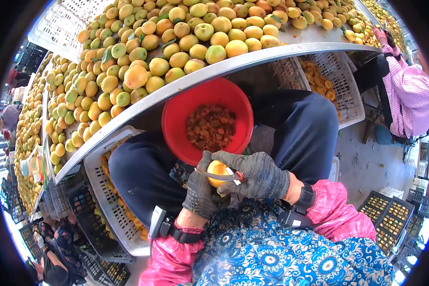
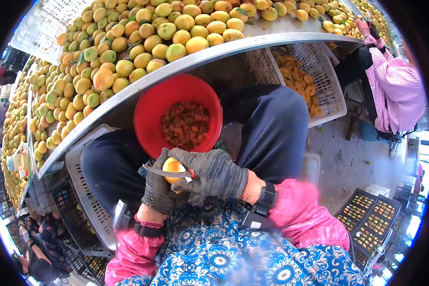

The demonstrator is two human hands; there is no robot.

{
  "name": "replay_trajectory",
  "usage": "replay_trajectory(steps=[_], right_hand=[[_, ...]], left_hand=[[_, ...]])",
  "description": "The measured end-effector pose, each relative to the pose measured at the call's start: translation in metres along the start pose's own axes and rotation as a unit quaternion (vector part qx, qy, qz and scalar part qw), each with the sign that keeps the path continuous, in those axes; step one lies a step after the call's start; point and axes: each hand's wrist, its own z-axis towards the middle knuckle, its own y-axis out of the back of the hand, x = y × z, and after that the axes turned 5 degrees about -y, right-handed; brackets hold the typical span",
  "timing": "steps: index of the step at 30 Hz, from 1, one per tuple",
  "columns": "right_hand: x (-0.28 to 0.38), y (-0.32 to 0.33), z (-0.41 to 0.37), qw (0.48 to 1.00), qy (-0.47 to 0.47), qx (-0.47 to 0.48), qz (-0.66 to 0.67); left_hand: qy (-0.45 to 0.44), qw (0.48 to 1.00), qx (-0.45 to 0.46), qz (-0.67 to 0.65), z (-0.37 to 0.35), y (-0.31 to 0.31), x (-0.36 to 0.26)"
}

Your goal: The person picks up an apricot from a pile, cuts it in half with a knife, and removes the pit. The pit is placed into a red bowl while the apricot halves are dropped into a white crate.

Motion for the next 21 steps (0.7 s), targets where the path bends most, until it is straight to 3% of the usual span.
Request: replay_trajectory(steps=[3, 7, 9, 16, 18, 20, 21], right_hand=[[-0.006, -0.015, -0.002, 0.998, 0.004, -0.062, -0.01], [-0.005, -0.012, -0.003, 0.998, -0.003, -0.06, -0.003], [-0.004, -0.011, -0.003, 0.998, -0.009, -0.048, 0.028], [-0.01, -0.015, -0.002, 0.996, 0.009, -0.052, 0.066], [-0.009, -0.013, -0.002, 0.988, -0.044, 0.005, 0.146], [-0.018, -0.018, 0.001, 0.989, 0.008, -0.023, 0.144], [-0.019, -0.019, 0.004, 0.987, 0.059, -0.046, 0.145]], left_hand=[[-0.058, 0.997, -0.032, -0.034, 0.005, -0.007, 0.007], [-0.072, 0.995, -0.013, -0.073, 0.009, -0.002, 0.018], [-0.16, 0.983, -0.065, -0.056, 0.007, -0.007, 0.023], [-0.18, 0.98, -0.051, -0.065, 0.001, -0.018, 0.022], [-0.249, 0.96, -0.124, 0.047, -0.007, -0.024, 0.024], [-0.238, 0.966, -0.084, 0.061, -0.006, -0.009, 0.027], [-0.363, 0.893, -0.106, 0.246, -0.008, -0.009, 0.028]])
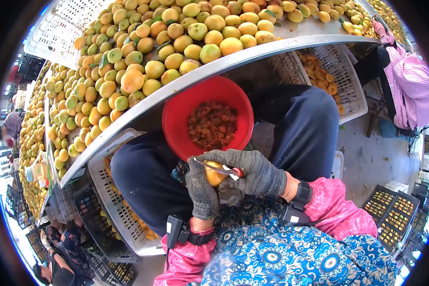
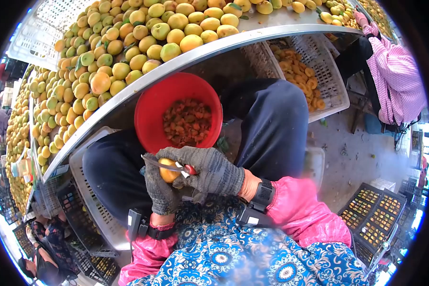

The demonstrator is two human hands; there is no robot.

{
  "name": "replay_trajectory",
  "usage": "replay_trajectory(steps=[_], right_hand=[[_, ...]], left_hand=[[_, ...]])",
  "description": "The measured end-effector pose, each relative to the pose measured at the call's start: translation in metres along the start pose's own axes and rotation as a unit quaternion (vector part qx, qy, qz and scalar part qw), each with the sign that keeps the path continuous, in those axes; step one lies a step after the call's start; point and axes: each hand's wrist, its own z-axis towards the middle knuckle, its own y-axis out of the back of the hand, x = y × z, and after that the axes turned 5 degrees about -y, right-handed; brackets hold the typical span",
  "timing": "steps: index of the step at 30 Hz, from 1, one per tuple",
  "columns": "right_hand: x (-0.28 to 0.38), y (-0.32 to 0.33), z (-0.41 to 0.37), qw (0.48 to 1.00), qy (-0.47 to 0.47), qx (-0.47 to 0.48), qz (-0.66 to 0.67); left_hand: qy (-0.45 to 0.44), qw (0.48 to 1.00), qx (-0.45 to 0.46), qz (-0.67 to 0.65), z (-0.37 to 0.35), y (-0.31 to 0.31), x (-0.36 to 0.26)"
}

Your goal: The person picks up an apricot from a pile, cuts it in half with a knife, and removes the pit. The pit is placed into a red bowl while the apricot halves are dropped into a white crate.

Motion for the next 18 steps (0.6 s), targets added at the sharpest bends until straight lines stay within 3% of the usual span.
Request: replay_trajectory(steps=[1, 2, 3, 5, 7, 10, 14, 18], right_hand=[[0.002, 0.002, 0.0, 1.0, 0.002, -0.001, -0.001], [0.008, 0.005, 0.0, 0.984, -0.11, 0.002, 0.143], [0.011, 0.008, 0.001, 0.935, -0.217, 0.004, 0.281], [0.012, 0.007, 0.001, 0.948, -0.2, -0.015, 0.247], [0.014, 0.003, 0.002, 0.967, -0.169, -0.053, 0.185], [0.022, -0.011, 0.0, 0.952, -0.19, -0.094, 0.219], [0.04, -0.012, -0.001, 0.959, -0.184, -0.134, 0.171], [0.031, -0.028, 0.0, 0.952, -0.141, -0.22, 0.159]], left_hand=[[-0.152, 0.972, 0.008, 0.178, -0.001, 0.0, -0.002], [-0.113, 0.983, 0.039, 0.141, 0.004, 0.004, -0.007], [-0.116, 0.982, 0.04, 0.141, 0.004, 0.003, -0.009], [-0.22, 0.957, 0.049, 0.183, 0.002, -0.001, -0.011], [-0.242, 0.946, 0.049, 0.21, 0.002, -0.005, -0.016], [-0.326, 0.921, 0.049, 0.205, 0.002, -0.005, -0.015], [-0.385, 0.888, 0.032, 0.249, 0.001, -0.009, -0.017], [-0.343, 0.911, -0.003, 0.231, -0.002, -0.022, -0.02]])
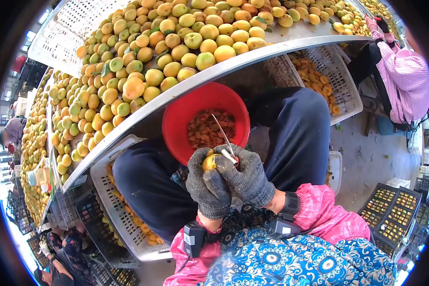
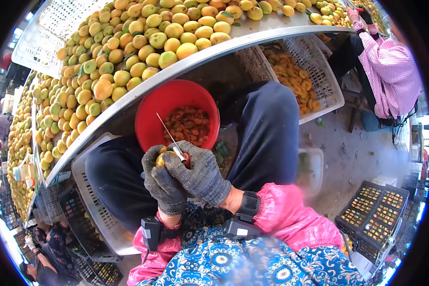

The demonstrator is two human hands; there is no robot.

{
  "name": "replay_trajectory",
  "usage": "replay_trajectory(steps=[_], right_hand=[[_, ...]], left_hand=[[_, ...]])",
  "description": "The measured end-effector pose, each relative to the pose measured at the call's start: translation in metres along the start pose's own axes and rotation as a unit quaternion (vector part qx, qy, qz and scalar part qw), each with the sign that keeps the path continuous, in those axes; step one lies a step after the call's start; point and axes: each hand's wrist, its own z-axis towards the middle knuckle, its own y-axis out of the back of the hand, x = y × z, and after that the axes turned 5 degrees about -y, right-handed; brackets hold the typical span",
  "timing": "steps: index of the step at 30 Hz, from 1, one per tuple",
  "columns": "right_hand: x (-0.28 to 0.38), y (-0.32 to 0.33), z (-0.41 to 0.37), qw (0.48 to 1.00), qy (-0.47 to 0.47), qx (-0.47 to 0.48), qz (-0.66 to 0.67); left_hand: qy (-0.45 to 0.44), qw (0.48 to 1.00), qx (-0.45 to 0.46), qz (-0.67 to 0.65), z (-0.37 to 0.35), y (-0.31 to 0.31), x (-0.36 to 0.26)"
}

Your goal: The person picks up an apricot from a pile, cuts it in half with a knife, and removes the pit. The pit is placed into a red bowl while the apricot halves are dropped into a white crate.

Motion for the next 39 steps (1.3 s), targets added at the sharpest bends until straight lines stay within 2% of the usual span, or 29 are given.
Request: replay_trajectory(steps=[6, 9, 11, 13, 15, 17, 18, 21, 22, 23, 25, 28, 30, 31, 32, 34, 36, 39], right_hand=[[-0.019, -0.003, 0.012, 0.996, 0.038, -0.042, -0.075], [-0.026, 0.001, 0.018, 0.99, 0.057, -0.046, -0.122], [-0.03, 0.006, 0.021, 0.979, 0.033, -0.022, -0.201], [-0.041, 0.007, 0.023, 0.974, 0.049, -0.035, -0.219], [-0.044, 0.008, 0.026, 0.962, 0.071, -0.032, -0.26], [-0.052, 0.007, 0.028, 0.959, 0.082, -0.046, -0.268], [-0.054, 0.006, 0.028, 0.953, 0.08, -0.044, -0.289], [-0.063, 0.003, 0.029, 0.939, 0.101, -0.063, -0.323], [-0.065, 0.003, 0.029, 0.935, 0.1, -0.059, -0.334], [-0.067, 0.003, 0.029, 0.932, 0.1, -0.054, -0.344], [-0.072, 0.002, 0.028, 0.927, 0.1, -0.059, -0.357], [-0.07, 0.003, 0.026, 0.919, 0.117, -0.056, -0.372], [-0.066, 0.003, 0.026, 0.912, 0.058, -0.013, -0.405], [-0.066, 0.003, 0.026, 0.912, 0.059, -0.013, -0.405], [-0.068, 0.002, 0.026, 0.907, 0.068, -0.011, -0.416], [-0.072, 0.004, 0.025, 0.901, 0.076, -0.009, -0.426], [-0.075, 0.007, 0.025, 0.882, 0.118, -0.001, -0.456], [-0.073, 0.01, 0.023, 0.895, 0.158, -0.011, -0.418]], left_hand=[[0.146, 0.988, -0.024, -0.046, 0.0, -0.015, 0.011], [0.122, 0.992, -0.021, 0.019, -0.002, -0.02, 0.024], [0.158, 0.987, -0.029, -0.024, -0.004, -0.027, 0.029], [0.196, 0.978, -0.01, -0.065, -0.008, -0.028, 0.046], [0.199, 0.977, -0.013, -0.073, -0.013, -0.031, 0.062], [0.273, 0.94, -0.011, -0.206, -0.016, -0.033, 0.072], [0.313, 0.9, -0.032, -0.302, -0.018, -0.032, 0.078], [0.344, 0.895, -0.031, -0.283, -0.026, -0.037, 0.105], [0.44, 0.809, -0.08, -0.383, -0.025, -0.036, 0.1], [0.44, 0.807, -0.078, -0.386, -0.025, -0.037, 0.102], [0.494, 0.752, -0.089, -0.426, -0.025, -0.037, 0.105], [0.516, 0.735, -0.085, -0.432, -0.027, -0.035, 0.103], [0.529, 0.719, -0.091, -0.442, -0.027, -0.035, 0.103], [0.544, 0.702, -0.097, -0.45, -0.027, -0.035, 0.103], [0.543, 0.702, -0.097, -0.45, -0.028, -0.035, 0.105], [0.579, 0.66, -0.082, -0.472, -0.028, -0.034, 0.109], [0.577, 0.66, -0.054, -0.478, -0.031, -0.032, 0.117], [0.574, 0.658, -0.024, -0.486, -0.037, -0.026, 0.114]])
